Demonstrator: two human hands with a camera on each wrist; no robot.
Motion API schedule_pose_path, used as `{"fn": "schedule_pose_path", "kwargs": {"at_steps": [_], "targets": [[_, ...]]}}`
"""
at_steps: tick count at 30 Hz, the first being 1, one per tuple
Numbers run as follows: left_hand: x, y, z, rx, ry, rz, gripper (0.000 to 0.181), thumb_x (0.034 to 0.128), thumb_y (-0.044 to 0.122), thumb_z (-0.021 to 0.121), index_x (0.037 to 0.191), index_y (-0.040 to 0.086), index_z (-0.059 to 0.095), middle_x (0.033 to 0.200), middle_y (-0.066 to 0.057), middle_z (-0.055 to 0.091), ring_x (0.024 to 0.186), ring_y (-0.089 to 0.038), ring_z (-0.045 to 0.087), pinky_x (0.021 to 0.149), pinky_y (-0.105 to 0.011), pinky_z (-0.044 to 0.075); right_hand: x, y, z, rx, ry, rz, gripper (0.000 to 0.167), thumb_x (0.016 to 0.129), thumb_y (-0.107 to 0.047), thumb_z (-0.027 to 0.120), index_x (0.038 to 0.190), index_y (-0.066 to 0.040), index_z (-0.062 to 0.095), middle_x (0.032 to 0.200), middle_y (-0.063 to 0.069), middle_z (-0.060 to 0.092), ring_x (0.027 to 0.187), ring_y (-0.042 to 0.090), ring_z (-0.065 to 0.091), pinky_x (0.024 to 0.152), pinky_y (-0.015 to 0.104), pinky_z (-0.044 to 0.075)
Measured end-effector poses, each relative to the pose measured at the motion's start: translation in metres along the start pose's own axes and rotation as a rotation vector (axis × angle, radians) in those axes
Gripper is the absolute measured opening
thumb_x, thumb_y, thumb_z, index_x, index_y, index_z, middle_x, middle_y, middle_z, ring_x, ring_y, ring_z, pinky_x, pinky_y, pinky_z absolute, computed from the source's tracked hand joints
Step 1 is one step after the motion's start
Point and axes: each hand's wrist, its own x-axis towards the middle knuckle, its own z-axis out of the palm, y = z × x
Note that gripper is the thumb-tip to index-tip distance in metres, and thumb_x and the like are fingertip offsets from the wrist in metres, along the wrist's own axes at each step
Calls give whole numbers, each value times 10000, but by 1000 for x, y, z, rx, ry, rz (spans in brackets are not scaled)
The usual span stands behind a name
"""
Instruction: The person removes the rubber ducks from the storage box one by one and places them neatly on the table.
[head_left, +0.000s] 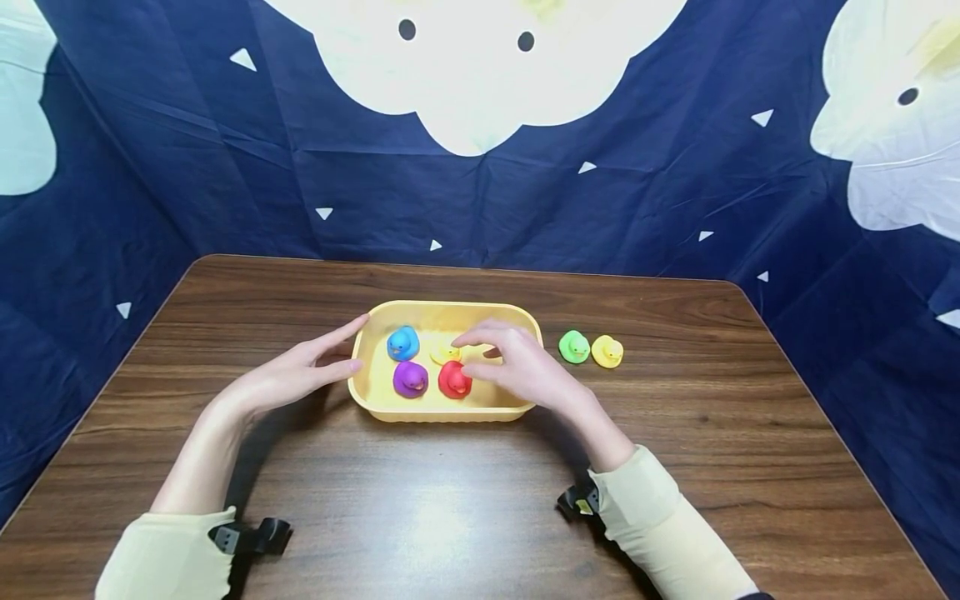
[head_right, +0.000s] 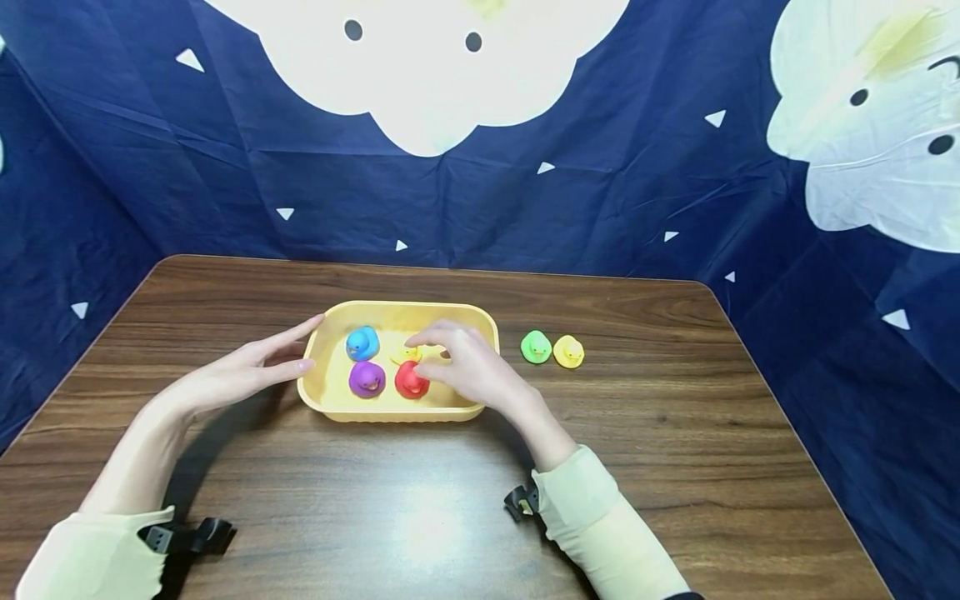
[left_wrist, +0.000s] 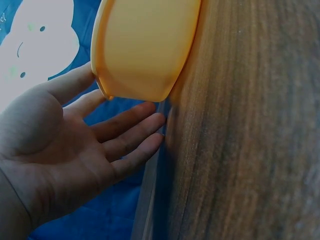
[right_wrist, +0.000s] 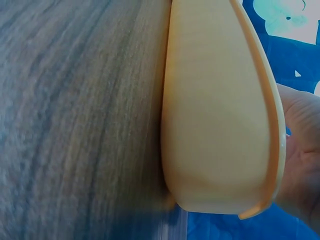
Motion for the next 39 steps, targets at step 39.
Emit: {"fn": "schedule_pose_path", "kwargs": {"at_steps": [39], "targets": [[1,0,0,9,1,-4,726,1056,427,554,1661,315,167,1615,-200,413,1500,-387,371,1178,-629,287,5,1,14,-245,-107,-26,340,787,-107,885,1108,-176,796,1054,-7,733,967,188,652,831,276,481]]}}
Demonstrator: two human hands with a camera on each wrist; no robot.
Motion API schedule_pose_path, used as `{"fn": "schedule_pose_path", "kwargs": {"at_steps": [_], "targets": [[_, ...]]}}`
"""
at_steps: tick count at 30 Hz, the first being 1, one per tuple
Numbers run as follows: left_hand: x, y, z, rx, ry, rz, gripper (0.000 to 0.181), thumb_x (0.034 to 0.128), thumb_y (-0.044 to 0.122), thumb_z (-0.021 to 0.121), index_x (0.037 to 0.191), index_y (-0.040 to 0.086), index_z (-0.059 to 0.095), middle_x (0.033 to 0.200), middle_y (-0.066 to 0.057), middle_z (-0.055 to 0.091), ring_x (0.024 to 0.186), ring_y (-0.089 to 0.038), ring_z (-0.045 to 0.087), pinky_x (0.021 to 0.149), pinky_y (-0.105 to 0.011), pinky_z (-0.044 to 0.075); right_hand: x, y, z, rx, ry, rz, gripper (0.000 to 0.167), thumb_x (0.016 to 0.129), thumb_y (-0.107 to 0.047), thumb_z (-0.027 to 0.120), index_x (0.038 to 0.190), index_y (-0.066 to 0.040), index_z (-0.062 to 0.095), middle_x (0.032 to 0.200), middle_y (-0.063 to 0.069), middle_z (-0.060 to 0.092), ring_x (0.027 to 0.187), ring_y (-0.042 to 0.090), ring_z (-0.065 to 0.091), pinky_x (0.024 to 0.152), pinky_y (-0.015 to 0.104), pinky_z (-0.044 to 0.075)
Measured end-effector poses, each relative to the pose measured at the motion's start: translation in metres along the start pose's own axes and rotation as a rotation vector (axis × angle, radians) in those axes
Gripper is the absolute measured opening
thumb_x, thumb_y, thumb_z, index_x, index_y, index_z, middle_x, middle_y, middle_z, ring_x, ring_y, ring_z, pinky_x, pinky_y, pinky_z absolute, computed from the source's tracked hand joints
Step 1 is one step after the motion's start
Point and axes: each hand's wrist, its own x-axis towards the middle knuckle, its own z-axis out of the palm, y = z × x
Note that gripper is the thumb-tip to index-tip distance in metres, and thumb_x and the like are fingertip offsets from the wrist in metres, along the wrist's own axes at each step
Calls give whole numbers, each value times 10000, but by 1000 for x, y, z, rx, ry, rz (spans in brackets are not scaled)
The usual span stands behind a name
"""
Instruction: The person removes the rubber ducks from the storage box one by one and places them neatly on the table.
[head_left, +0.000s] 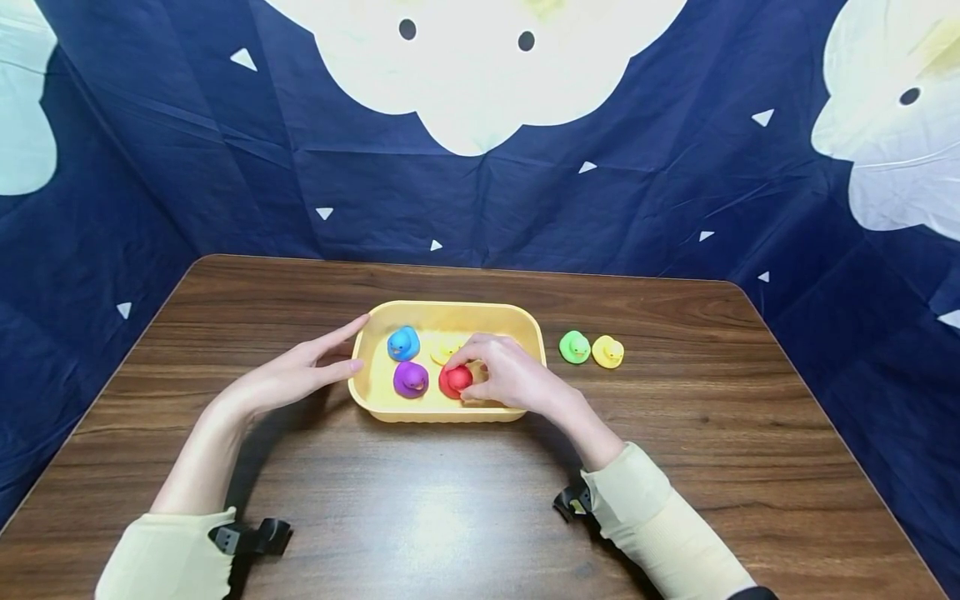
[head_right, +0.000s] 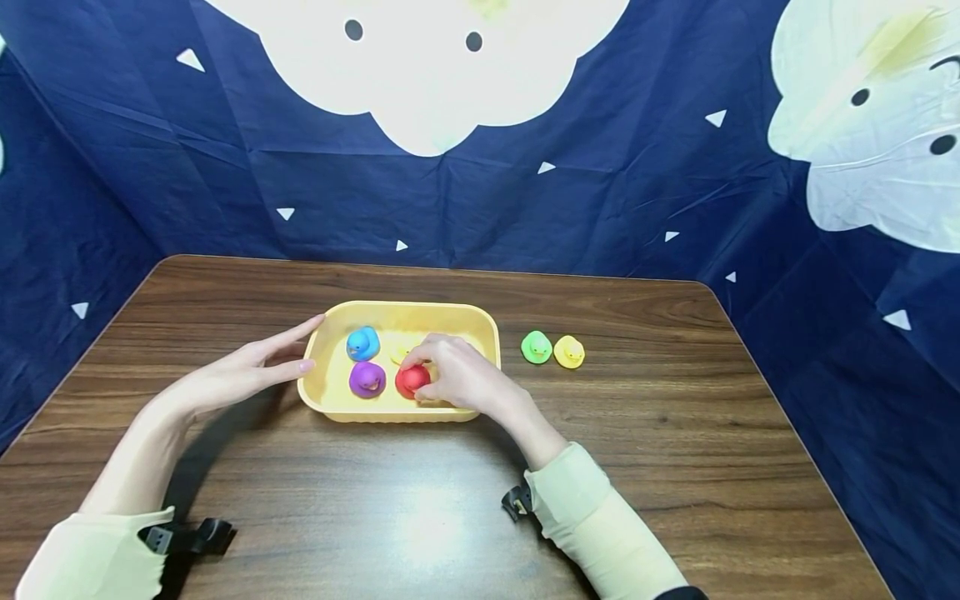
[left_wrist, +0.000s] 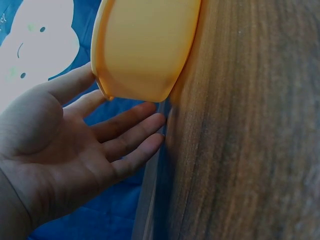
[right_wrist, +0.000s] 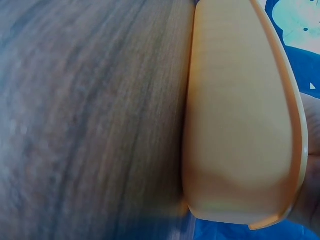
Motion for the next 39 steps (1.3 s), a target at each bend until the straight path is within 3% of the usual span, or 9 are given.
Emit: {"fn": "schedule_pose_path", "kwargs": {"at_steps": [27,39], "targets": [[1,0,0,-4,-8,12,734,1058,406,558,1663,301,156,1592,-223,436,1479,-387,401,1167,-624,303,-2,1,1,-33,13,-33,282,830,-106,842,1103,-153,790,1053,-6,732,972,192,672,856,300,510],[-1,0,1,-34,-10,36,729,1065,362,557,1666,260,157,1586,-225,442,1467,-376,418,1168,-585,310,-4,0,-3,24,22,-11,317,830,-110,849,1140,-131,784,1033,-8,726,969,162,651,902,376,551]]}}
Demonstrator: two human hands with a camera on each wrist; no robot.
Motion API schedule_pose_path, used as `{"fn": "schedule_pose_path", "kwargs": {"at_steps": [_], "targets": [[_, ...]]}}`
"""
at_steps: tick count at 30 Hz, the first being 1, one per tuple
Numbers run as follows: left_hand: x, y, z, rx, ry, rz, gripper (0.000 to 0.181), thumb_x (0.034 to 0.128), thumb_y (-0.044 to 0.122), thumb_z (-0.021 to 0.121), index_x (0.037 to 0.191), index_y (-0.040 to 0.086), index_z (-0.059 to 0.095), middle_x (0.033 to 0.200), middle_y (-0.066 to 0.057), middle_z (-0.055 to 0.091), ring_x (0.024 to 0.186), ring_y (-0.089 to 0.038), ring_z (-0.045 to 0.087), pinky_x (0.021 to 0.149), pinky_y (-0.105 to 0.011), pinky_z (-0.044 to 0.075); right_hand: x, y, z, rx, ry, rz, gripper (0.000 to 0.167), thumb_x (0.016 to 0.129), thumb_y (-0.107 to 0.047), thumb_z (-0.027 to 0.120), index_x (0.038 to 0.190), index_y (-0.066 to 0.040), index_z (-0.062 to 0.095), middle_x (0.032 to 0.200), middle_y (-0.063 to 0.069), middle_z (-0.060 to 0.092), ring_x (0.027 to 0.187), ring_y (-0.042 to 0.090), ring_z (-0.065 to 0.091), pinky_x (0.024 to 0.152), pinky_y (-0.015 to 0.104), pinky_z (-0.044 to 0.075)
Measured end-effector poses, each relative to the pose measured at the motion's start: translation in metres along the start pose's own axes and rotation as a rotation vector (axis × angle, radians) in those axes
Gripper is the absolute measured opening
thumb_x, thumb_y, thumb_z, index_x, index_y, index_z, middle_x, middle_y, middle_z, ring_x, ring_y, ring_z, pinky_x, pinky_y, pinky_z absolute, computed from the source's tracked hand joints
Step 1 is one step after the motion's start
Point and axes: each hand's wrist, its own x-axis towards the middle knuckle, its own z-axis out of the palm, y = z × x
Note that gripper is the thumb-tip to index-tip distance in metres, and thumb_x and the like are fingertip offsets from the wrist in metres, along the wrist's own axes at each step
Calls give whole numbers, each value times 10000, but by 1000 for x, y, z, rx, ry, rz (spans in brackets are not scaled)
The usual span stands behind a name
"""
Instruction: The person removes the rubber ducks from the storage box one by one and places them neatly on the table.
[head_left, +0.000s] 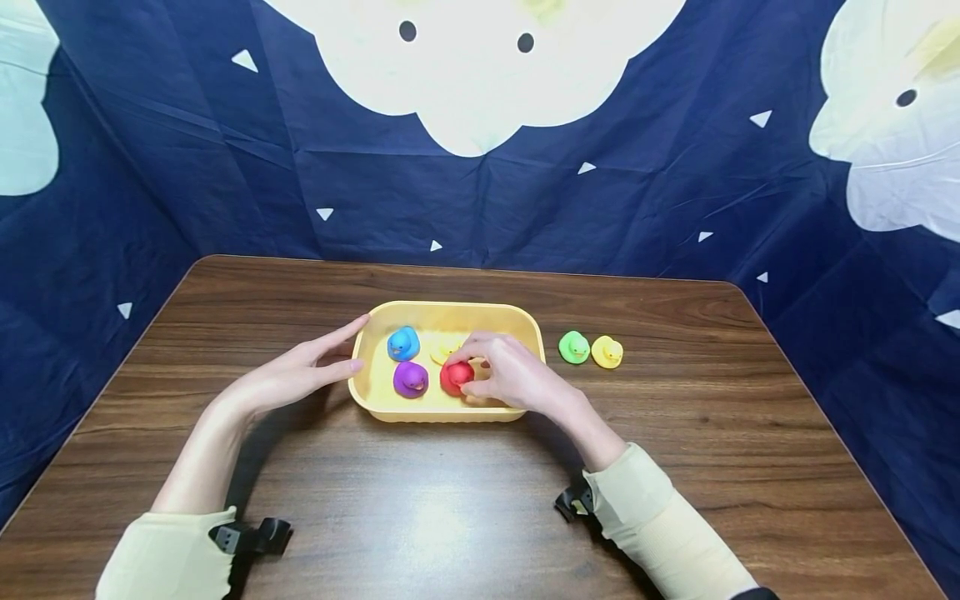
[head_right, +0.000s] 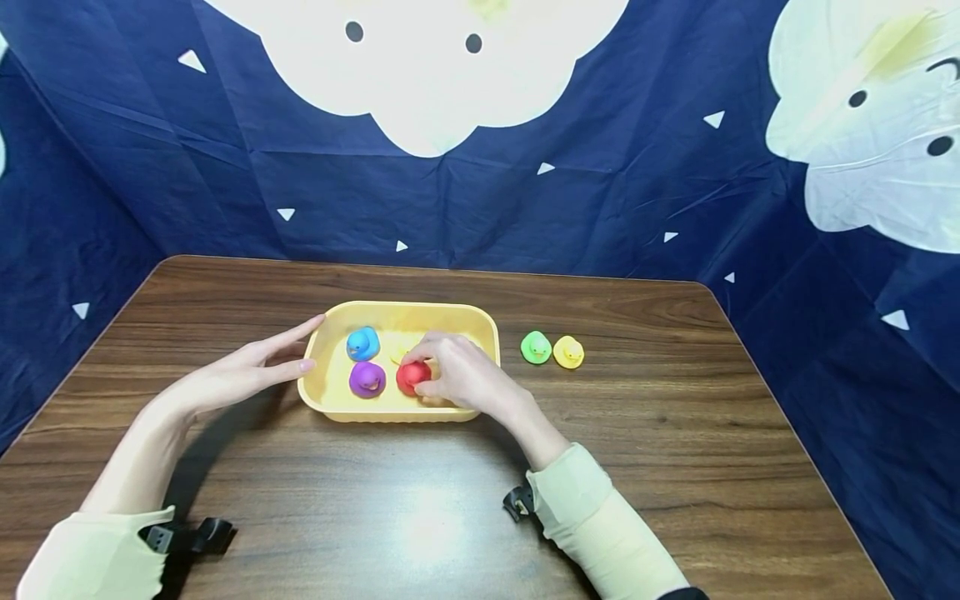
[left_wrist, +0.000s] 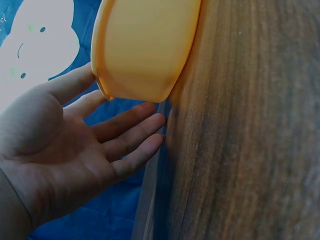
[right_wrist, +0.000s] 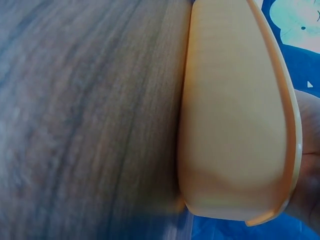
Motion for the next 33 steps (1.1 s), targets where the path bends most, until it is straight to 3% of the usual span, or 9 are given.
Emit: {"fn": "schedule_pose_path", "kwargs": {"at_steps": [20,33], "targets": [[1,0,-1,5,-2,-17,729,1060,384,562,1663,294,162,1572,-212,462,1462,-364,416,1159,-592,311,-11,0,-20,113,36,37,299,865,-86,804,1156,-150,784,1073,-1,713,1052,146,630,953,408,580],[0,0,-2,-12,-12,-3,731,1063,368,561,1665,277,155,1630,-208,386,1496,-385,375,1168,-609,296,-21,6,-37,108,125,30,311,841,-72,823,1140,-150,786,1054,-22,726,1027,132,653,916,394,595]]}}
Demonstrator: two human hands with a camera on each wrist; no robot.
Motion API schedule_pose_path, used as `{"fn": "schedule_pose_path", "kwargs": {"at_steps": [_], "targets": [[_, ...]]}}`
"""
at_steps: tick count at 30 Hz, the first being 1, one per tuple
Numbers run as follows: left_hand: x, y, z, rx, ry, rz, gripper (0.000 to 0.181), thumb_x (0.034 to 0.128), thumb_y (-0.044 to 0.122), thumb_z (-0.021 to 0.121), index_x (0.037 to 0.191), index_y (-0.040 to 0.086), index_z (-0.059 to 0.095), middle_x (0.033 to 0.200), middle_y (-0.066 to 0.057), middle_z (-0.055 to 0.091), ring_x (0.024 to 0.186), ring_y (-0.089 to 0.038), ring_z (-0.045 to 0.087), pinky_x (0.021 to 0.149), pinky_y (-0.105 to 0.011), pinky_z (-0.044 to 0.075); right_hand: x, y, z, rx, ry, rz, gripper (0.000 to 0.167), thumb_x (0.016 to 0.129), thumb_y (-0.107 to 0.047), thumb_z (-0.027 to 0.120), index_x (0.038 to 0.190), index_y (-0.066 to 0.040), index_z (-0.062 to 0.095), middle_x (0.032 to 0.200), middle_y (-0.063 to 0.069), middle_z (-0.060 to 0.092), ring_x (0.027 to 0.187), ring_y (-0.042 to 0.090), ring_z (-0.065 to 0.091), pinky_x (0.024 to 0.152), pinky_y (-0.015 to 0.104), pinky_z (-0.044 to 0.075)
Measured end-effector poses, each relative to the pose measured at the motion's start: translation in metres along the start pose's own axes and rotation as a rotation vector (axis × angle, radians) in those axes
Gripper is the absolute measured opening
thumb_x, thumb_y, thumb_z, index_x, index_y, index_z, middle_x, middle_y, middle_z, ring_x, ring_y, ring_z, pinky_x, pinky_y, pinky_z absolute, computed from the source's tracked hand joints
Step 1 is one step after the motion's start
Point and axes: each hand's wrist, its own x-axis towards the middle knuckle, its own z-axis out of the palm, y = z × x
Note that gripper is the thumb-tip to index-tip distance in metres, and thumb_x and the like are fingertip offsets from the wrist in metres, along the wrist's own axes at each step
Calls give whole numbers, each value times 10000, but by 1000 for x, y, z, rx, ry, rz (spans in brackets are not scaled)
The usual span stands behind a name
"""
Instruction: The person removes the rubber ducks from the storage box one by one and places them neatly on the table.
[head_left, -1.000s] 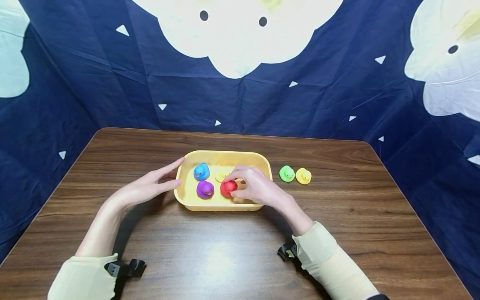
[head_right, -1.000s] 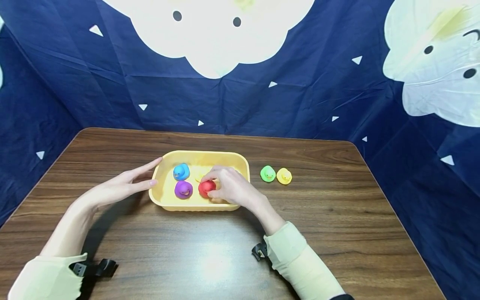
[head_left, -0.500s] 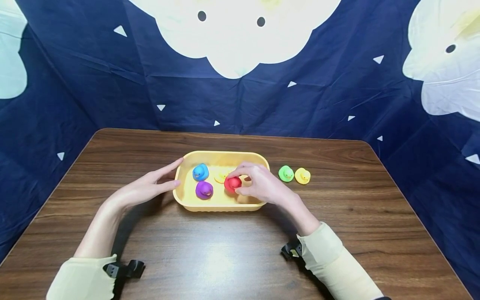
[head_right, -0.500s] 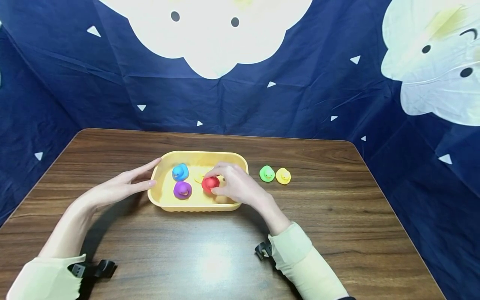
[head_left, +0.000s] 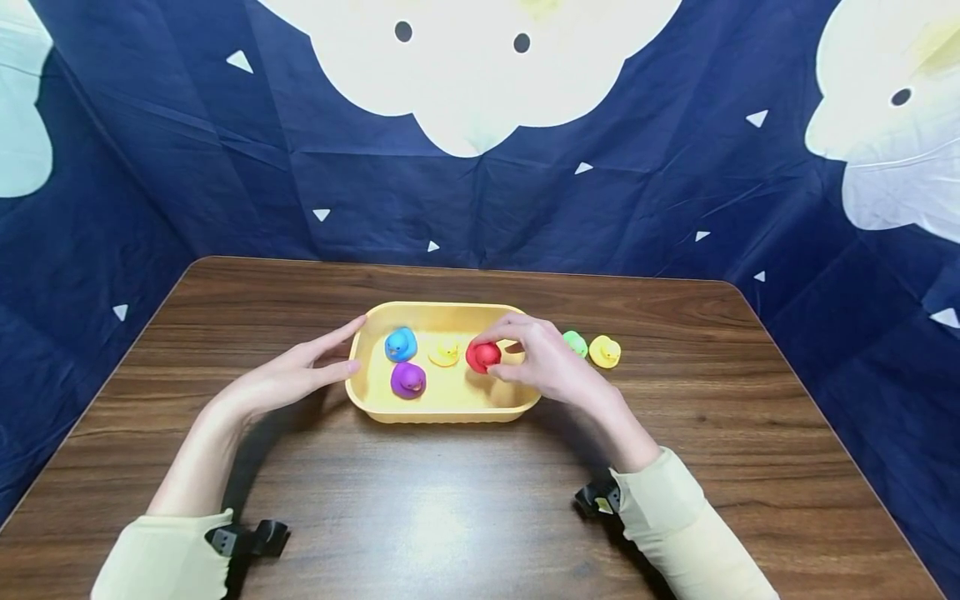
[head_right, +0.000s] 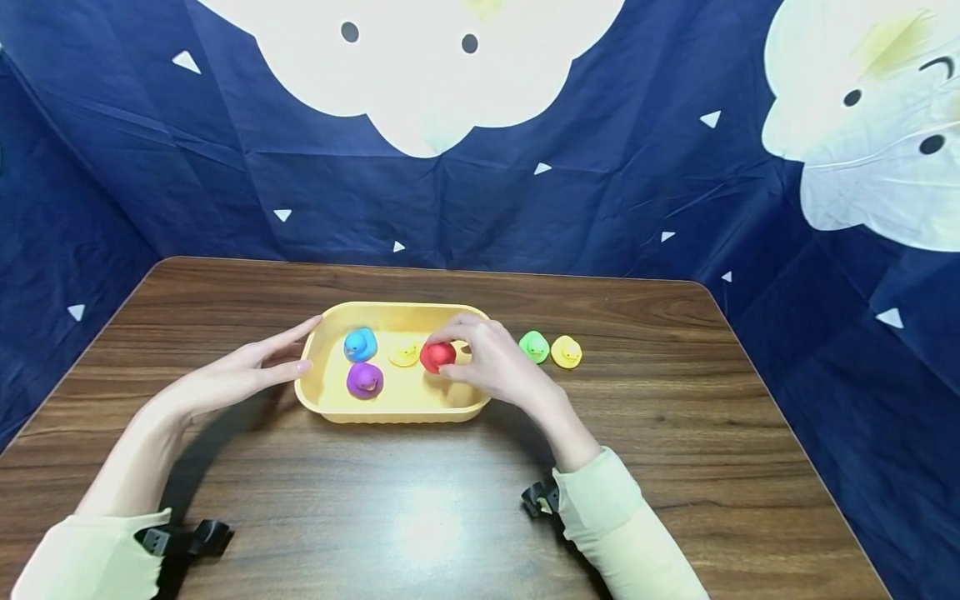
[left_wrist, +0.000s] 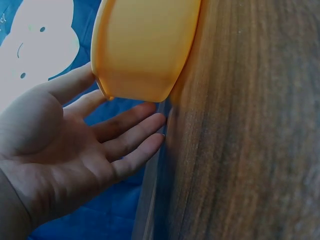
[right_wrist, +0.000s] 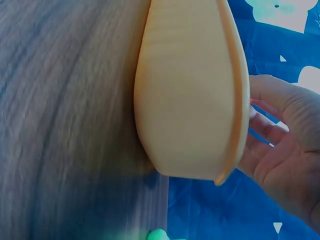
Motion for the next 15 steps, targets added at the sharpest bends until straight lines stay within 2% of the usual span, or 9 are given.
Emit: {"fn": "schedule_pose_path", "kwargs": {"at_steps": [4,8,15], "targets": [[0,-1,-1,9,1,-6,733,1066,376,553,1666,270,147,1650,-197,356,1504,-388,363,1172,-608,298,-4,2,-6,7,29,22,319,831,-68,827,1136,-150,786,1065,-19,724,1037,143,658,924,408,593],[-1,-1,-1,30,9,-20,728,1064,402,548,1665,289,152,1629,-192,393,1489,-379,385,1164,-603,315,-6,2,-11,7,54,37,323,824,-68,840,1133,-148,786,1076,-5,723,1044,159,658,924,415,596],[-1,1,0,37,10,-19,725,1066,412,541,1665,290,152,1635,-193,380,1486,-386,379,1153,-618,318,-12,3,-21,4,93,53,323,829,-68,834,1131,-175,787,1062,-17,707,1032,147,653,914,377,595]]}}
